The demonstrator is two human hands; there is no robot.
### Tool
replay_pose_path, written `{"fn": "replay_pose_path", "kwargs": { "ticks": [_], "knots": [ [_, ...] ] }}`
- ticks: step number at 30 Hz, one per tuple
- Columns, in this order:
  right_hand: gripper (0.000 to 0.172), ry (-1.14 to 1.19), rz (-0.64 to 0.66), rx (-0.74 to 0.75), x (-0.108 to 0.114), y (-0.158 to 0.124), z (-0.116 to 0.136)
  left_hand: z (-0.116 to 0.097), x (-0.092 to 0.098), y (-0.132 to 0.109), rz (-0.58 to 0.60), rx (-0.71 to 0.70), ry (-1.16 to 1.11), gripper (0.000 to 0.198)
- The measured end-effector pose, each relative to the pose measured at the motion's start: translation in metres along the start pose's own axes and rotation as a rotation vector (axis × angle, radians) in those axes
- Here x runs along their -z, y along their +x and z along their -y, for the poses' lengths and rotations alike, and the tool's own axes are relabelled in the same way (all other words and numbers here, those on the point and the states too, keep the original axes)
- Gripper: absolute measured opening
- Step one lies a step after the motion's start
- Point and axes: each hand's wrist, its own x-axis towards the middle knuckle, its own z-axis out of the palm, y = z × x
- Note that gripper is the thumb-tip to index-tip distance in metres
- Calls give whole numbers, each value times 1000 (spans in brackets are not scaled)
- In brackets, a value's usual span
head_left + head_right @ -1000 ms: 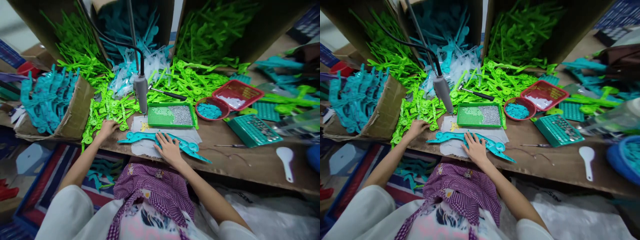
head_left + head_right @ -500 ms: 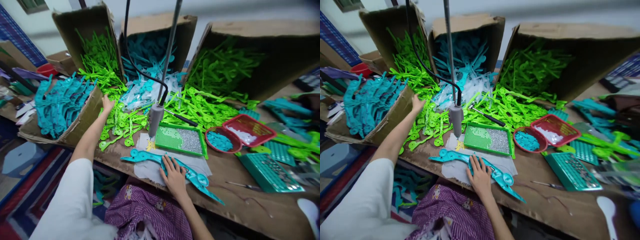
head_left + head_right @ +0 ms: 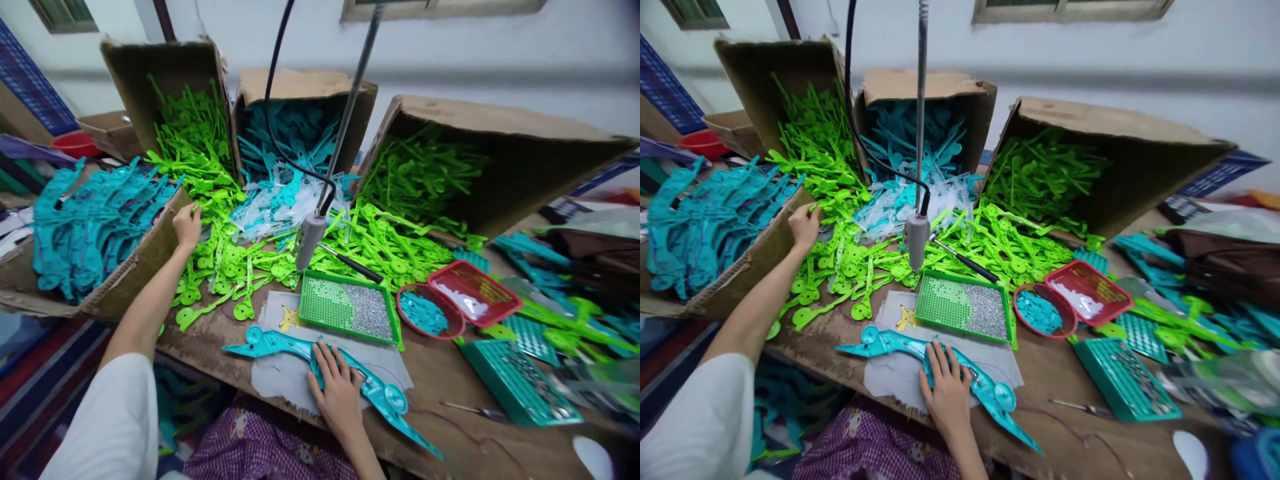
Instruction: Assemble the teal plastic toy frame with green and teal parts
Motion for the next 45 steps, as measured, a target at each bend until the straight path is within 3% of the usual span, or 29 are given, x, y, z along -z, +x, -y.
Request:
{"fn": "replay_pose_path", "kwargs": {
  "ticks": [3,6,9,12,15,18,21,24,27,29,32,35,38,42,45],
  "knots": [
    [49,11,23,-7,5,2,3,-2,18,-50,-210,193,-291,23],
    [49,33,46,-10,12,1,5,-6,33,-100,-253,425,-597,17],
    [51,90,53,19,23,-2,4,-12,47,-144,-198,546,-801,22],
    [46,197,-47,-7,43,5,9,-20,61,-181,-128,610,-853,29],
    [41,368,-230,-112,73,37,26,-35,72,-215,-56,615,-862,37],
    [44,539,-307,-143,101,81,46,-56,84,-250,47,569,-872,43],
    [47,696,-126,-9,107,99,51,-72,101,-284,167,569,-874,45],
    [36,930,178,27,92,72,44,-75,119,-310,229,668,-875,43],
    [30,1133,425,-36,75,30,40,-70,124,-323,229,781,-884,43],
    [30,1245,494,-109,69,13,38,-69,118,-321,230,759,-867,42],
    [34,1317,426,-293,70,9,25,-75,97,-304,343,504,-671,42],
    [39,1339,348,-443,76,14,5,-88,74,-278,608,182,-443,34],
    [41,1396,301,-556,81,12,-10,-102,53,-261,810,6,-325,37],
    [43,1446,241,-657,85,0,-14,-108,42,-265,1085,-176,-54,25],
    [44,1460,299,-715,91,-10,-13,-104,43,-275,1126,-273,96,28]
  ]
}}
